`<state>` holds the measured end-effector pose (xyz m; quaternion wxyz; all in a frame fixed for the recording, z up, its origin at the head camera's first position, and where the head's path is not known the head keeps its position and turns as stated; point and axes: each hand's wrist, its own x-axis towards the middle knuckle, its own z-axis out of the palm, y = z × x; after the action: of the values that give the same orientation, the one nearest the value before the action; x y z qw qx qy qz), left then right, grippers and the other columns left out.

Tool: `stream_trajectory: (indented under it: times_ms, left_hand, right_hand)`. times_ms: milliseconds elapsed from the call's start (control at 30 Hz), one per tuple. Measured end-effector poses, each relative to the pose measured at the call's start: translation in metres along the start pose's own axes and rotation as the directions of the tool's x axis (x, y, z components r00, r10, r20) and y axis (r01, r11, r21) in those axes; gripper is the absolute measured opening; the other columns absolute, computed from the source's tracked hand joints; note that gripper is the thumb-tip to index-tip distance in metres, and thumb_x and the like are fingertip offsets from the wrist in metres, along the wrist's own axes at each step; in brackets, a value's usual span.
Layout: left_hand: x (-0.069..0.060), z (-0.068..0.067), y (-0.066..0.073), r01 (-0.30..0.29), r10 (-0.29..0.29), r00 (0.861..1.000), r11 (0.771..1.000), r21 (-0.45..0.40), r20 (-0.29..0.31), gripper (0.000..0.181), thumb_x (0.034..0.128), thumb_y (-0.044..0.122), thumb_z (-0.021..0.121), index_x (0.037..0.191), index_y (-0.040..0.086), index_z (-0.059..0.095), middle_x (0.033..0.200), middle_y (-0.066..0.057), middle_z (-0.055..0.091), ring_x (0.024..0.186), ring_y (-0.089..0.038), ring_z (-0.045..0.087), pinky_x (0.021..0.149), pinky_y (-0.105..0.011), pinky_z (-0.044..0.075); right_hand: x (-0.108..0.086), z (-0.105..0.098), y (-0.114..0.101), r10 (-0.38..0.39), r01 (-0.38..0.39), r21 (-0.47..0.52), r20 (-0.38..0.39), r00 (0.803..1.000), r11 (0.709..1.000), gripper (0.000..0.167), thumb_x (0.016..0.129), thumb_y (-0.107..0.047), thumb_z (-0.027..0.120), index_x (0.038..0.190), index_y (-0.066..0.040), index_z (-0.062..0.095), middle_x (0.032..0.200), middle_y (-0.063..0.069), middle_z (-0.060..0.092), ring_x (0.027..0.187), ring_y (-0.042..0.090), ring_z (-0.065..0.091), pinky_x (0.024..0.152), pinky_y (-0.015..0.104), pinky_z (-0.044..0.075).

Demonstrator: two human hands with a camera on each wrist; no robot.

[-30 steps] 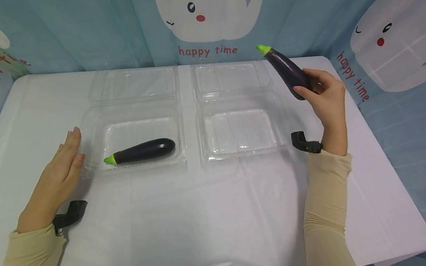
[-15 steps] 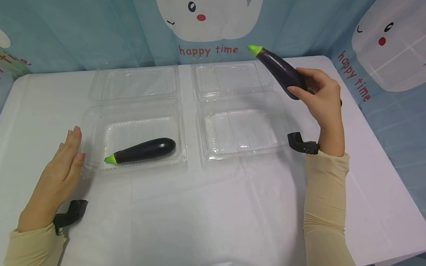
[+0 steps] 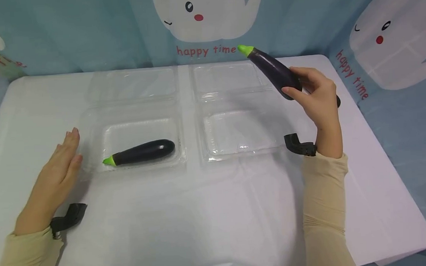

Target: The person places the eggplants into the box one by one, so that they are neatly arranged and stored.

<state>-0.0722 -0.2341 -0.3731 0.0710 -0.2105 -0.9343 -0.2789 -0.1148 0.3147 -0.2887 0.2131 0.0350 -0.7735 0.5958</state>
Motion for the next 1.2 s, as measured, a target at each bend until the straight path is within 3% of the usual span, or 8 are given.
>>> stream_trajectory:
  times_ms: [33, 133, 233, 300, 567, 933, 1200]
  left_hand:
    - [0.0, 0.0, 0.0, -0.002, 0.002, 1.0, 1.0, -0.002, -0.001, 0.054, 0.1032, 0.021, 0.036, 0.148, -0.003, 0.017, 0.153, -0.019, 0.019, 0.143, -0.024, 0.013, 0.116, -0.039, 0.007]
    - [0.0, 0.001, 0.001, -0.001, 0.001, 1.0, 1.0, 0.007, -0.006, 0.054, 0.1034, 0.022, 0.036, 0.148, -0.004, 0.018, 0.153, -0.019, 0.02, 0.142, -0.025, 0.014, 0.116, -0.04, 0.007]
    - [0.0, 0.002, 0.001, 0.007, -0.007, 1.0, 1.0, 0.015, -0.004, 0.054, 0.1036, 0.023, 0.035, 0.147, -0.006, 0.019, 0.152, -0.022, 0.021, 0.142, -0.027, 0.015, 0.116, -0.041, 0.008]
    - [0.0, 0.003, 0.001, 0.011, -0.011, 1.0, 1.0, 0.019, -0.003, 0.054, 0.1037, 0.023, 0.035, 0.146, -0.007, 0.02, 0.151, -0.023, 0.021, 0.142, -0.028, 0.015, 0.116, -0.042, 0.008]
    - [-0.002, 0.003, 0.006, 0.022, -0.022, 1.0, 0.999, 0.034, -0.009, 0.055, 0.1037, 0.025, 0.035, 0.146, -0.008, 0.021, 0.151, -0.023, 0.021, 0.142, -0.028, 0.015, 0.115, -0.042, 0.009]
    - [-0.001, 0.004, 0.007, 0.005, -0.004, 0.999, 1.0, 0.017, -0.033, 0.055, 0.1039, 0.027, 0.034, 0.145, -0.008, 0.022, 0.151, -0.022, 0.022, 0.142, -0.028, 0.016, 0.115, -0.044, 0.011]
    - [-0.002, 0.005, 0.007, 0.009, -0.008, 0.999, 1.0, 0.023, -0.041, 0.055, 0.1037, 0.026, 0.035, 0.145, -0.009, 0.023, 0.15, -0.023, 0.023, 0.141, -0.029, 0.017, 0.115, -0.045, 0.011]
  right_hand:
    - [-0.001, 0.001, -0.001, -0.003, 0.003, 0.001, 0.003, 1.0, 1.0, 0.041, 0.071, 0.015, 0.073, 0.11, 0.002, 0.068, 0.105, 0.008, 0.065, 0.099, 0.016, 0.063, 0.085, 0.018, 0.049]
    - [-0.001, 0.003, -0.004, -0.014, 0.016, -0.121, 0.019, 1.0, 0.993, 0.042, 0.073, 0.012, 0.074, 0.112, 0.0, 0.068, 0.105, 0.004, 0.065, 0.099, 0.013, 0.063, 0.087, 0.019, 0.048]
    - [-0.001, 0.007, -0.007, -0.029, 0.04, -0.26, 0.047, 0.998, 0.965, 0.043, 0.074, 0.008, 0.074, 0.115, -0.003, 0.067, 0.107, -0.001, 0.064, 0.099, 0.01, 0.062, 0.088, 0.02, 0.047]
    - [-0.002, 0.01, -0.01, -0.037, 0.057, -0.296, 0.074, 0.997, 0.954, 0.043, 0.075, 0.008, 0.074, 0.116, -0.003, 0.067, 0.107, -0.003, 0.064, 0.099, 0.008, 0.062, 0.089, 0.02, 0.046]
    - [0.001, 0.025, -0.016, -0.143, 0.202, -0.283, 0.215, 0.966, 0.938, 0.045, 0.074, 0.014, 0.072, 0.117, 0.005, 0.063, 0.111, -0.005, 0.064, 0.099, 0.009, 0.059, 0.094, 0.023, 0.045]
    - [0.001, 0.042, -0.031, -0.207, 0.287, -0.252, 0.3, 0.931, 0.924, 0.044, 0.071, 0.015, 0.073, 0.114, 0.011, 0.062, 0.112, -0.001, 0.065, 0.103, 0.009, 0.058, 0.091, 0.021, 0.046]
    - [0.003, 0.055, -0.041, -0.256, 0.368, -0.273, 0.37, 0.893, 0.889, 0.049, 0.066, 0.022, 0.073, 0.113, 0.01, 0.063, 0.112, -0.003, 0.065, 0.103, 0.008, 0.058, 0.09, 0.021, 0.047]
